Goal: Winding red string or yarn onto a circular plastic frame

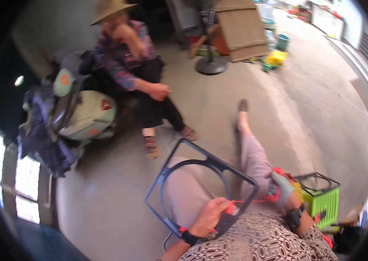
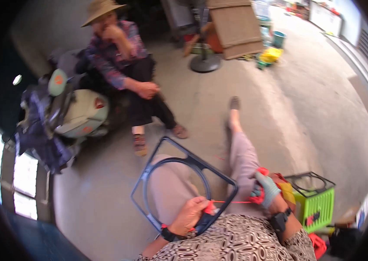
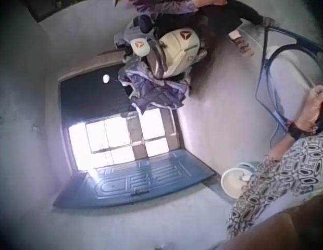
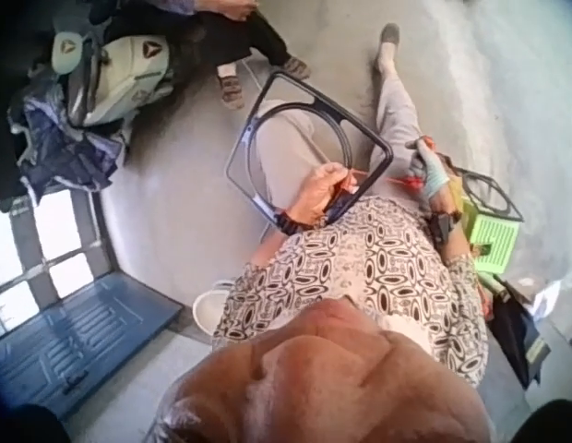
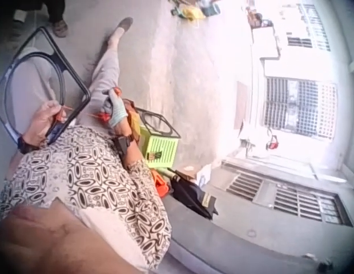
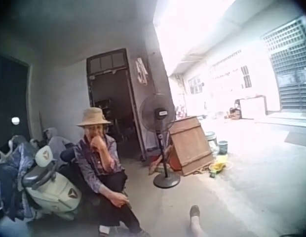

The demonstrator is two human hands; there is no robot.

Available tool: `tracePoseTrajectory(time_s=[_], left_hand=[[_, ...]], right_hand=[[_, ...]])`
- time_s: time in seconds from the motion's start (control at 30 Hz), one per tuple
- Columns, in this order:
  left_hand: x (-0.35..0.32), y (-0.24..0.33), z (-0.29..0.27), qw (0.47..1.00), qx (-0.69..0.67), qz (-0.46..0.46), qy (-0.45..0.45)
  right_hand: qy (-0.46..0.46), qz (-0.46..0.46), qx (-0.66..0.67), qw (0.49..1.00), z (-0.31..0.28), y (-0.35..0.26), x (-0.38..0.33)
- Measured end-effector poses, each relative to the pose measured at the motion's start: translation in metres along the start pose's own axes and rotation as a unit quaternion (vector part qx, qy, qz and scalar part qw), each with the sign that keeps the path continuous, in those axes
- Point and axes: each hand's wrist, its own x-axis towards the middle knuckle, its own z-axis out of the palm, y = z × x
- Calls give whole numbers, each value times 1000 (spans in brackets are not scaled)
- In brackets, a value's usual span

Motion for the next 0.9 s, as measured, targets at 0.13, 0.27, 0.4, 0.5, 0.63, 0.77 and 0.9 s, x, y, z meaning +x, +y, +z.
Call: tracePoseTrajectory(time_s=[0.13,0.27,0.4,0.5,0.63,0.77,0.9], left_hand=[[13,-2,6,999,-22,-27,-30],[7,2,6,997,-58,-41,1],[6,-6,-10,999,14,36,-2],[-1,-7,-23,996,-41,0,81],[1,-25,-6,997,42,59,-1],[3,-10,19,999,-18,3,-44],[-7,-2,9,1000,7,14,13]], right_hand=[[60,-14,26,998,-24,10,-1],[50,2,3,999,-24,16,17],[-20,38,91,995,-18,11,21],[-72,36,21,996,-1,8,37],[-82,56,109,989,-41,29,26],[-127,17,108,986,-87,40,33],[-82,43,143,985,-62,39,49]])
